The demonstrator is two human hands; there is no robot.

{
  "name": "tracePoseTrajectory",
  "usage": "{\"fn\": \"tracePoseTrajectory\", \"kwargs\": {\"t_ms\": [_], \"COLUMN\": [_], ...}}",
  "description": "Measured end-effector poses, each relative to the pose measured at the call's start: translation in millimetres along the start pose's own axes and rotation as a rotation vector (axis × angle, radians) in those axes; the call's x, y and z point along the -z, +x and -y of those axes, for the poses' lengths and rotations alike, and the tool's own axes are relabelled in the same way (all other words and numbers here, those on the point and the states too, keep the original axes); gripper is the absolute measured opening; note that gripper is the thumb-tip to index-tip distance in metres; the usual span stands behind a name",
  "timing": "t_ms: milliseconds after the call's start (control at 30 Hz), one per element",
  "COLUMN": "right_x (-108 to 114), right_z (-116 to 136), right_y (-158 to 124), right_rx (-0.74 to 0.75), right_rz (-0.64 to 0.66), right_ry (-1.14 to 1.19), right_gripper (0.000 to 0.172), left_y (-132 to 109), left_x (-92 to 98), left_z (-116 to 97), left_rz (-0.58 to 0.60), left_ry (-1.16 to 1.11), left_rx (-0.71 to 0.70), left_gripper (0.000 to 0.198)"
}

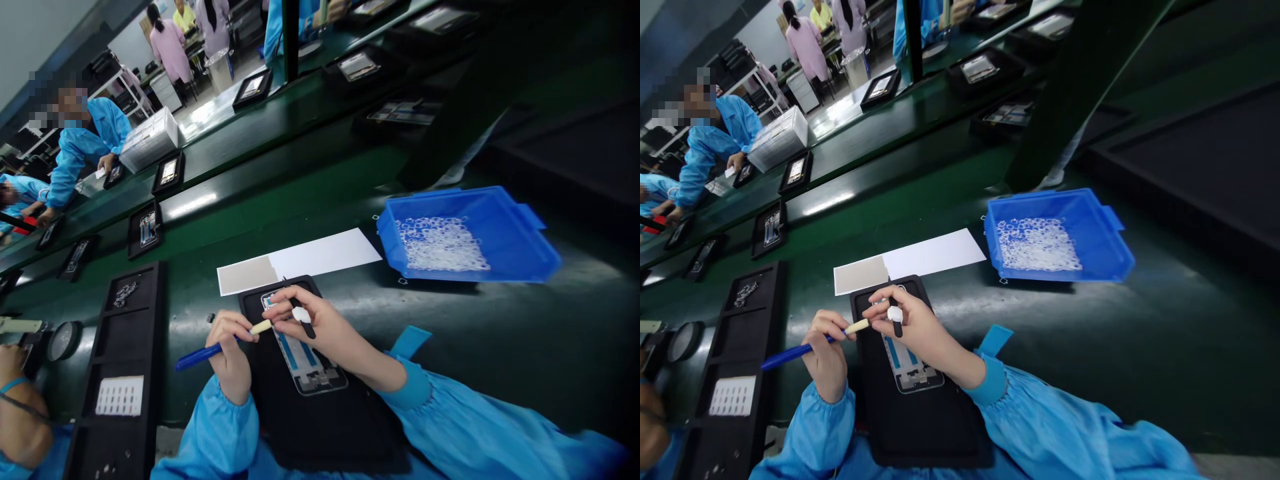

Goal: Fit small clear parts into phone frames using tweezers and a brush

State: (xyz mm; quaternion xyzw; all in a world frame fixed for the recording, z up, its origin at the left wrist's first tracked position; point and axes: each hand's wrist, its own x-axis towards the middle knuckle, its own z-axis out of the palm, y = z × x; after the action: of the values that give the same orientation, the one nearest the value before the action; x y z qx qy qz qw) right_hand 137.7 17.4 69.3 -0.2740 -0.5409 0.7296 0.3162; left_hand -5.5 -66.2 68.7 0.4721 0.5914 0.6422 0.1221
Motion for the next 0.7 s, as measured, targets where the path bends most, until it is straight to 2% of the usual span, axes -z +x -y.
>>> {"fn": "tracePoseTrajectory", "kwargs": {"t_ms": [100, 267, 467, 567, 700], "right_x": [0, -1, -1, -1, -1], "right_z": [1, 3, 4, -1, -9], "right_y": [-1, -2, -3, -2, -2], "right_rx": [-0.020, -0.012, 0.003, 0.045, 0.118], "right_rz": [-0.004, -0.030, -0.081, -0.126, -0.209], "right_ry": [-0.003, 0.009, 0.026, 0.015, -0.031], "right_gripper": [0.028, 0.028, 0.028, 0.029, 0.028], "left_y": [2, 9, 17, 13, 6], "left_x": [-1.5, -4.2, 1.6, 4.1, 3.7], "left_z": [1, -7, -14, -14, -14], "left_rz": [-0.009, -0.004, 0.149, 0.116, 0.072], "left_ry": [-0.145, -0.240, -0.294, -0.188, 0.047], "left_rx": [0.145, 0.329, 0.555, 0.475, 0.131], "left_gripper": [0.053, 0.053, 0.041, 0.036, 0.022]}}
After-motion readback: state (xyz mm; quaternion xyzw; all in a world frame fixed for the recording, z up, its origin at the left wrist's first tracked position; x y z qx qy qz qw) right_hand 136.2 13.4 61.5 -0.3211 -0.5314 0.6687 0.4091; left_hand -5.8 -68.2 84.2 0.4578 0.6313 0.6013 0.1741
